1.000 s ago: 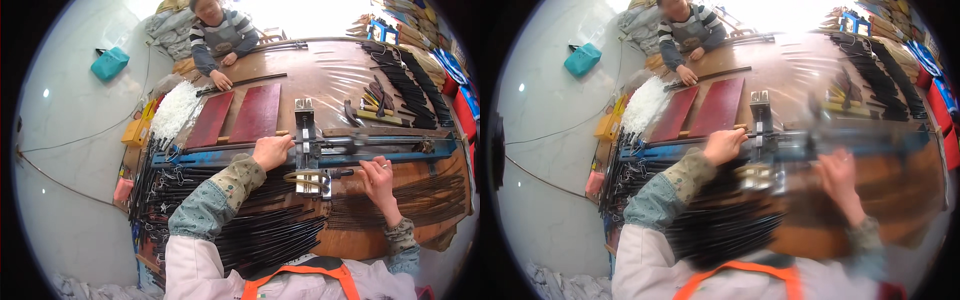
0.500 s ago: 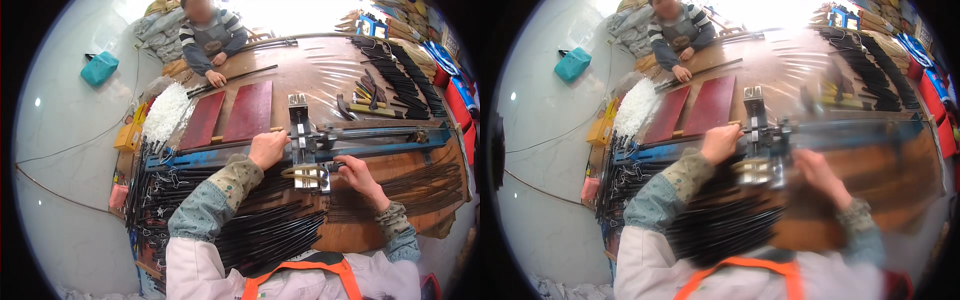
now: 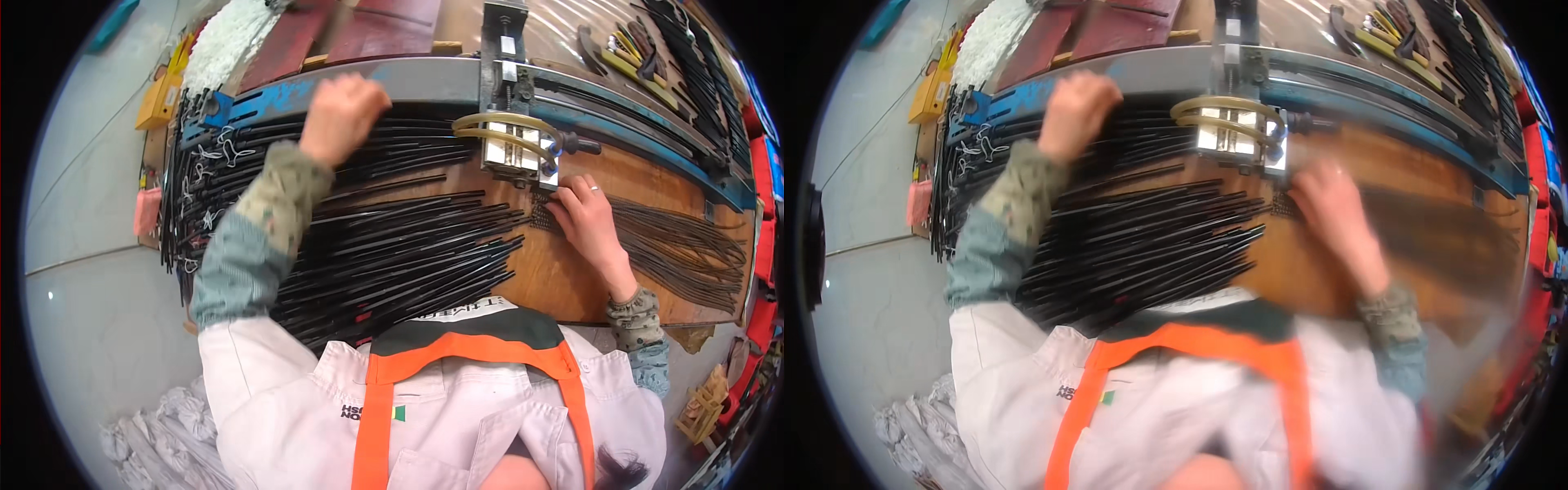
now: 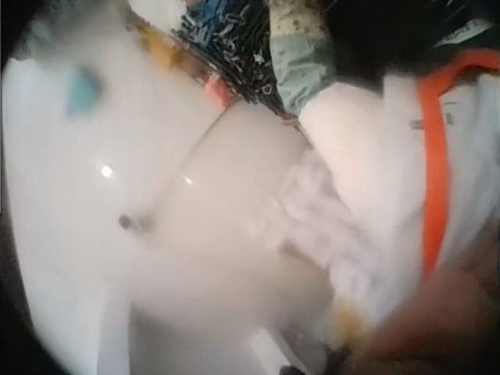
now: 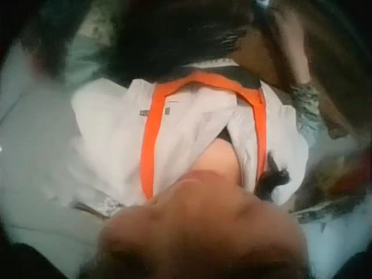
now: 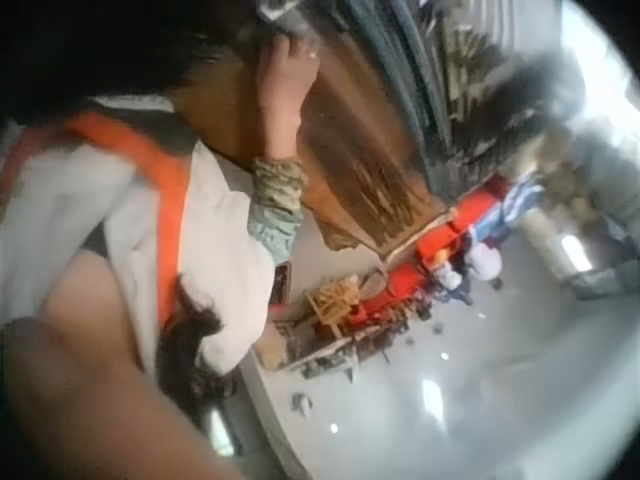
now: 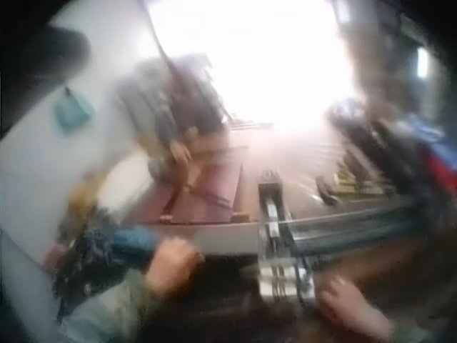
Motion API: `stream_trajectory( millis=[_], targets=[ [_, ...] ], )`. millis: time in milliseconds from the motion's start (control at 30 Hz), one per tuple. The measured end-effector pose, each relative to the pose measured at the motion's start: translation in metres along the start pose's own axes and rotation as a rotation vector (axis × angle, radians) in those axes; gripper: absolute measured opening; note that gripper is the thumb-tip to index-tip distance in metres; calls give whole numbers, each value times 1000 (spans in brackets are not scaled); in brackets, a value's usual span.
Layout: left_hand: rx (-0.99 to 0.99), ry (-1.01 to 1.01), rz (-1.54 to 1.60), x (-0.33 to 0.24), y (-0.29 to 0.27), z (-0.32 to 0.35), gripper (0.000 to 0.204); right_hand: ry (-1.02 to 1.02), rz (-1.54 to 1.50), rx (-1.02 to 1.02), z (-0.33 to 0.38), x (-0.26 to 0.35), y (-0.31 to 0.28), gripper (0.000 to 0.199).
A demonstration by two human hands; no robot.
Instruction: The person assembles umbrella frame parts by picking up metal rods and springs, loading them into a workbench fixture to attach the springs onto the rods, and placing the assembled rods onto a pile on the table.
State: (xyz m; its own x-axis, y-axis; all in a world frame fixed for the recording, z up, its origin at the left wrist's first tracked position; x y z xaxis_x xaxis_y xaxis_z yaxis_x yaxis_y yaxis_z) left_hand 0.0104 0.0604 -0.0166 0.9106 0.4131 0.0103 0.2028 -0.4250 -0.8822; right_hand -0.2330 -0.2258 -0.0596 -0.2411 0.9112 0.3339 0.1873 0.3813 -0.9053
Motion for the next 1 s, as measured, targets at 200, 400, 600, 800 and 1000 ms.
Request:
stream_trajectory(
  millis=[200, 400, 600, 800, 1000],
  targets=[
    [476, -79, -77, -79, 4, 82, 11, -80, 51, 114, -19, 7, -2, 12],
    [389, -281, 108, -74, 12, 74, 16, 452, -532, -67, 3, -16, 3, 17],
    [344, -130, 289, -128, 5, 38, 15, 168, -473, 130, -14, 23, 4, 15],
    [300, -87, 360, -169, 17, 17, 24, 254, -695, -39, -7, 32, 8, 16],
    [254, -29, 389, -180, 1, 0, 22, 294, -789, -287, 13, 39, -13, 16]
  ],
)
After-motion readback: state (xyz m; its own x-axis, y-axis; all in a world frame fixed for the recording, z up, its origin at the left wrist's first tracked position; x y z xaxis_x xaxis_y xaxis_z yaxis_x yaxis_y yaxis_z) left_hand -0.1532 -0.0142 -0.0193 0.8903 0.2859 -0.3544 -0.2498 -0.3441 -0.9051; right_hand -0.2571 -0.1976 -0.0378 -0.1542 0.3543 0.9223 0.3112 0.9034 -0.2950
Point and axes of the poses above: each hand's wrist, its own z-axis away from the middle knuckle, its own y-axis out of the palm, x = y × z, the point moved 5 cm from there along -z, towards the middle knuckle, and after that the axes turned 1 degree about -z, right-handed, at the moved point
